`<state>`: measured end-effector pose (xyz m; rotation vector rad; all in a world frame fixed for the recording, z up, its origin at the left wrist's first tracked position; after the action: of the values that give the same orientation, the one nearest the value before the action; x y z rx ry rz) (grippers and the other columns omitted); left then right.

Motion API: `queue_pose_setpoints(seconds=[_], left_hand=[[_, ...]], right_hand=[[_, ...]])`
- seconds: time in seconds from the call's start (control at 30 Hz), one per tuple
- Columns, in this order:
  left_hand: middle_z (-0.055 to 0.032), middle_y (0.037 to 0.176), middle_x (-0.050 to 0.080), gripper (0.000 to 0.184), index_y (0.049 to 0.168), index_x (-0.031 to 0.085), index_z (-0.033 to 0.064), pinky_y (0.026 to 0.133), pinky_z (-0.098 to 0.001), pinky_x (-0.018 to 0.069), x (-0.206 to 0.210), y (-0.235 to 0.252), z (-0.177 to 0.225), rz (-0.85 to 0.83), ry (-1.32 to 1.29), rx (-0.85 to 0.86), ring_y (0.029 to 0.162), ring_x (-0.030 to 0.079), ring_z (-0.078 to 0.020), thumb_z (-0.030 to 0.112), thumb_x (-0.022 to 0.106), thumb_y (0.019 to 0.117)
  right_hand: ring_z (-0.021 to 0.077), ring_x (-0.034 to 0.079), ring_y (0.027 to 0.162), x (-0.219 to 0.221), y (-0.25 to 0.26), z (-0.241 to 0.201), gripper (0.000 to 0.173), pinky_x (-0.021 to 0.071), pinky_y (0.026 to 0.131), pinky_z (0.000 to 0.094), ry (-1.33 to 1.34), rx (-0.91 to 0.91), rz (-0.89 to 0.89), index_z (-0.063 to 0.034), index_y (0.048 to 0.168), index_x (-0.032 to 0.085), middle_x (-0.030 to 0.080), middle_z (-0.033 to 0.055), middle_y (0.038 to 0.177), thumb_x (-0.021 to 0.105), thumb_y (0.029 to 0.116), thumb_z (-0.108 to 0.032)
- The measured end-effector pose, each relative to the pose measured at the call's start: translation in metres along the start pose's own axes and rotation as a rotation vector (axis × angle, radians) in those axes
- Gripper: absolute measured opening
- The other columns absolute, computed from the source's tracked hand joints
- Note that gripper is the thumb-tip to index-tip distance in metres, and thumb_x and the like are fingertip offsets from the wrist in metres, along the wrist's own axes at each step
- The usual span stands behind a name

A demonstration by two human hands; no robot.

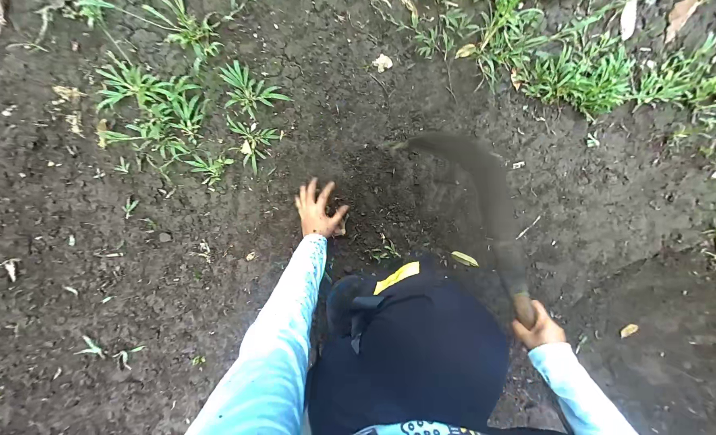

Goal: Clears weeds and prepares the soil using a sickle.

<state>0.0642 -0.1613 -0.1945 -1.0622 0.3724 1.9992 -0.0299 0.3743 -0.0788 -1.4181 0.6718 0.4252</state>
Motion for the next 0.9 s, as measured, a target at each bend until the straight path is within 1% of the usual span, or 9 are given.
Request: queue_pose_setpoints(seconds=[0.13, 0.2, 0.3, 0.43, 0.57, 0.63, 0.73, 0.83, 0.9], left_hand=[[-0.0255, 0.151, 0.049, 0.059, 0.131, 0.069, 0.0133, 0.119, -0.0701, 0.0214, 0.034, -0.029, 0.039, -0.085, -0.018, 0.088, 0.145, 0.033, -0.0538, 0.044, 0.08, 0.0814], [-0.0248, 0.15, 0.05, 0.068, 0.131, 0.069, 0.0165, 0.118, -0.0715, 0.021, 0.075, -0.069, 0.08, -0.279, -0.032, 0.201, 0.146, 0.032, -0.0533, 0.051, 0.085, 0.075], [-0.0211, 0.145, 0.058, 0.045, 0.122, 0.075, 0.0166, 0.112, -0.079, 0.022, 0.11, -0.1, 0.142, -0.455, -0.021, 0.488, 0.144, 0.039, -0.0525, 0.038, 0.082, 0.0829], [-0.019, 0.145, 0.059, 0.032, 0.109, 0.079, 0.0149, 0.107, -0.086, 0.0186, 0.086, -0.032, 0.13, -0.273, 0.035, 0.411, 0.145, 0.036, -0.0541, 0.021, 0.087, 0.0782], [-0.0259, 0.158, 0.041, 0.045, 0.127, 0.071, 0.0124, 0.119, -0.0741, 0.0114, 0.048, 0.069, 0.082, -0.061, 0.024, 0.198, 0.151, 0.025, -0.0529, 0.037, 0.075, 0.0903], [-0.0235, 0.152, 0.05, 0.045, 0.127, 0.071, 0.0108, 0.119, -0.0699, 0.0177, 0.048, 0.074, 0.094, -0.037, -0.007, 0.228, 0.148, 0.032, -0.0516, 0.038, 0.073, 0.0903], [-0.0201, 0.135, 0.065, 0.047, 0.119, 0.076, 0.0133, 0.116, -0.0689, 0.0281, 0.077, 0.025, 0.157, -0.155, -0.11, 0.392, 0.139, 0.044, -0.0502, 0.043, 0.079, 0.0819], [-0.0124, 0.132, 0.067, 0.052, 0.114, 0.078, 0.0235, 0.116, -0.0694, 0.0286, 0.148, -0.069, 0.221, -0.472, -0.087, 0.644, 0.139, 0.045, -0.0449, 0.055, 0.084, 0.0735], [-0.0104, 0.143, 0.062, 0.044, 0.12, 0.075, 0.0182, 0.122, -0.0619, 0.0214, 0.197, -0.141, 0.232, -0.791, -0.106, 0.765, 0.146, 0.041, -0.0382, 0.042, 0.081, 0.0834]], right_hand=[[0.0493, 0.068, 0.085, -0.033, -0.007, 0.026, 0.064, 0.0539, 0.076, 0.067, 0.273, 0.074, 0.17, 0.0017, 0.149, 0.044, 0.065, 0.0371, 0.111, 0.071, 0.0906, -0.004], [0.0385, 0.065, 0.071, -0.029, -0.011, 0.036, 0.066, 0.0555, 0.066, 0.0578, 0.391, 0.112, 0.205, 0.0008, 0.151, 0.041, 0.064, 0.0327, 0.107, 0.07, 0.0908, -0.004], [0.0216, 0.057, 0.055, -0.01, -0.023, 0.047, 0.068, 0.0527, 0.054, 0.0405, 0.532, 0.189, 0.181, -0.0016, 0.154, 0.035, 0.062, 0.0222, 0.095, 0.067, 0.094, -0.003], [0.0126, 0.053, 0.046, 0.01, -0.036, 0.063, 0.066, 0.0492, 0.045, 0.0292, 0.646, 0.245, 0.141, -0.0008, 0.152, 0.036, 0.058, 0.0121, 0.079, 0.067, 0.0938, -0.001], [0.0104, 0.052, 0.045, 0.013, -0.048, 0.077, 0.065, 0.0483, 0.043, 0.0263, 0.734, 0.297, 0.16, -0.0008, 0.152, 0.034, 0.056, 0.0091, 0.076, 0.065, 0.0948, 0.001], [0.0084, 0.052, 0.043, 0.015, -0.049, 0.076, 0.063, 0.048, 0.042, 0.024, 0.818, 0.296, 0.182, 0.0011, 0.151, 0.034, 0.053, 0.0065, 0.071, 0.064, 0.0952, 0.002], [0.0052, 0.048, 0.041, 0.019, -0.039, 0.068, 0.05, 0.0468, 0.04, 0.0213, 0.964, 0.273, 0.211, 0.0025, 0.141, 0.037, 0.046, -0.0003, 0.062, 0.06, 0.0967, 0.003], [0.0015, 0.044, 0.037, 0.018, -0.03, 0.051, 0.027, 0.0442, 0.037, 0.0172, 1.112, 0.247, 0.232, -0.0007, 0.118, 0.042, 0.043, -0.0052, 0.054, 0.058, 0.0968, 0.006], [0.0005, 0.043, 0.035, 0.014, -0.031, 0.038, 0.02, 0.0425, 0.036, 0.0155, 1.214, 0.232, 0.244, -0.0044, 0.107, 0.043, 0.042, -0.0069, 0.05, 0.054, 0.0968, 0.009]])
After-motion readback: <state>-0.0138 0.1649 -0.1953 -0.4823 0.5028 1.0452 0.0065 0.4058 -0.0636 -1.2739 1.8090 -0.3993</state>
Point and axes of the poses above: each hand's wrist, its own y-axis towards the middle knuckle, its own x-axis out of the palm, z = x × y, the point moved 10 cm from there along y, towards the middle knuckle
